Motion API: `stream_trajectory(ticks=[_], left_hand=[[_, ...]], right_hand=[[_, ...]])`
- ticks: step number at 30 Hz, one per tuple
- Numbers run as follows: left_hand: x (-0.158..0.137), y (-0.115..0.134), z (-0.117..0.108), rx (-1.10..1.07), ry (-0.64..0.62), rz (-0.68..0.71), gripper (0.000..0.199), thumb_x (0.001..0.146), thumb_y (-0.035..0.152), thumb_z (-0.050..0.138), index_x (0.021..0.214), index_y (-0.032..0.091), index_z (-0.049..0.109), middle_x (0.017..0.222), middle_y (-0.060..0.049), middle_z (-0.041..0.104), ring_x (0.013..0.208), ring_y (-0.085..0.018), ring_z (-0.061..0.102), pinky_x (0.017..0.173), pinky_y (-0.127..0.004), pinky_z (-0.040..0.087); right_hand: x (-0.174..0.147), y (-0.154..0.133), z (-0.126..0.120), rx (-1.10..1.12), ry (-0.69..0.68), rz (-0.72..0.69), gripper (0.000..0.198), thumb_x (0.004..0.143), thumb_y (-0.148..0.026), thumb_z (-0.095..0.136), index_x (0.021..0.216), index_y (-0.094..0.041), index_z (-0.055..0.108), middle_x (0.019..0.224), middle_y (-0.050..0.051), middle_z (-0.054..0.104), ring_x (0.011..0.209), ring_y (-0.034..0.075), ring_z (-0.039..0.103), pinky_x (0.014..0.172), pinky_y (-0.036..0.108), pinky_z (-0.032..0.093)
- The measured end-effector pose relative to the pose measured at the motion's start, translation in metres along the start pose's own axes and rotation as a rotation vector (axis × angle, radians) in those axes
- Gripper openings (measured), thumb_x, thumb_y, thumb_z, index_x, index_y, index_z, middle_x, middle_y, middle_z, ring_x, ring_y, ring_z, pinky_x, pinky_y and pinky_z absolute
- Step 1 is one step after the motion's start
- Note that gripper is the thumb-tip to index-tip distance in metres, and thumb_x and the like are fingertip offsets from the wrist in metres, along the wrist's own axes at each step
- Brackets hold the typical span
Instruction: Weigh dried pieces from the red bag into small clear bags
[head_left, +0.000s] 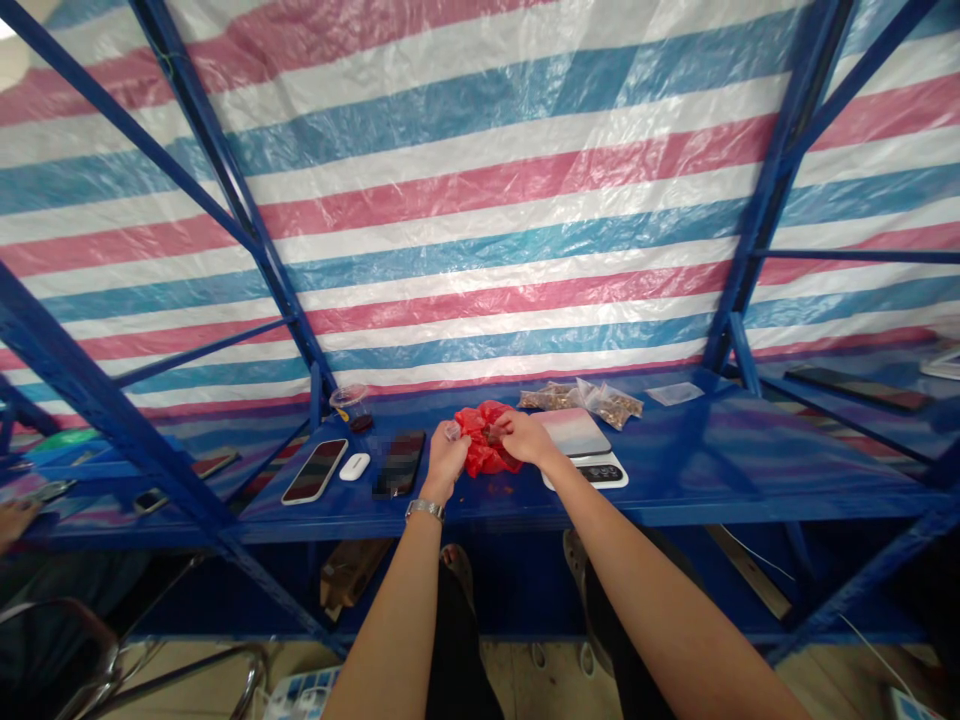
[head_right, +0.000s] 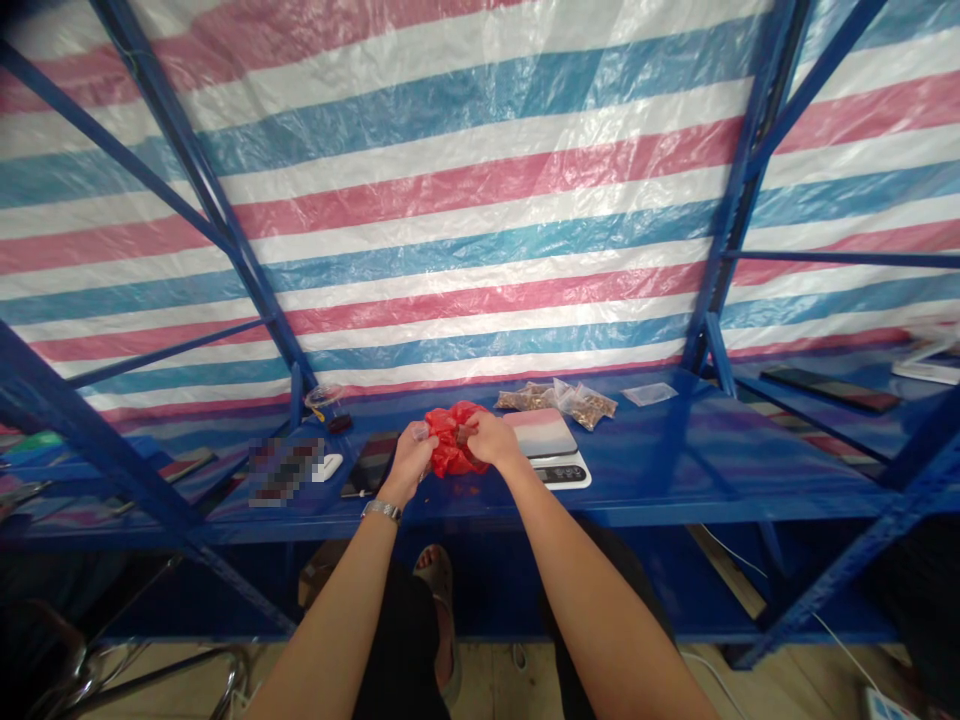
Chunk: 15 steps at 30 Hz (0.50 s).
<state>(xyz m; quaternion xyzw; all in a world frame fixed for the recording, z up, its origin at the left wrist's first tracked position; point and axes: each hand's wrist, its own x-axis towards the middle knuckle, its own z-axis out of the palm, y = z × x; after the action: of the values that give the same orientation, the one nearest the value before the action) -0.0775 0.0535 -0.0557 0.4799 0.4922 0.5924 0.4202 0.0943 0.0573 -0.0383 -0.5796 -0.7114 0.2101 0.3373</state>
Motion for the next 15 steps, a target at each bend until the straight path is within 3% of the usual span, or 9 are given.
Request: stream_trajectory(ticks=[5,9,15], left_hand=[[0.001,-0.001,-0.001,0.110,-0.003,0.150,0.022,0.060,0.000,0.061,0.071,0.019,0.057,0.067,0.006,0.055,0.066,-0.011,0.049,0.067,-0.023,0.037],[-0.001,-0.003,0.000,0.211,-0.053,0.273,0.019,0.065,0.002,0.064,0.071,0.019,0.057,0.068,0.005,0.057,0.065,-0.011,0.049,0.066,-0.023,0.035],[-0.006,0.000,0.004,0.257,-0.079,0.261,0.016,0.068,0.005,0.068,0.072,0.019,0.060,0.068,0.004,0.061,0.065,-0.013,0.052,0.065,-0.024,0.035]], right_hand=[[0.005,0.001,-0.003,0.181,0.115,-0.045,0.019,0.085,-0.012,0.059,0.095,-0.019,0.073,0.097,0.006,0.078,0.093,0.020,0.073,0.087,0.030,0.055],[-0.004,-0.016,-0.008,0.275,0.104,-0.167,0.026,0.089,-0.009,0.055,0.109,-0.019,0.069,0.109,0.006,0.077,0.102,0.017,0.071,0.094,0.030,0.053],[-0.016,-0.038,-0.012,0.033,0.118,-0.375,0.038,0.085,-0.002,0.055,0.113,-0.023,0.071,0.119,0.004,0.075,0.111,0.020,0.065,0.103,0.033,0.047]])
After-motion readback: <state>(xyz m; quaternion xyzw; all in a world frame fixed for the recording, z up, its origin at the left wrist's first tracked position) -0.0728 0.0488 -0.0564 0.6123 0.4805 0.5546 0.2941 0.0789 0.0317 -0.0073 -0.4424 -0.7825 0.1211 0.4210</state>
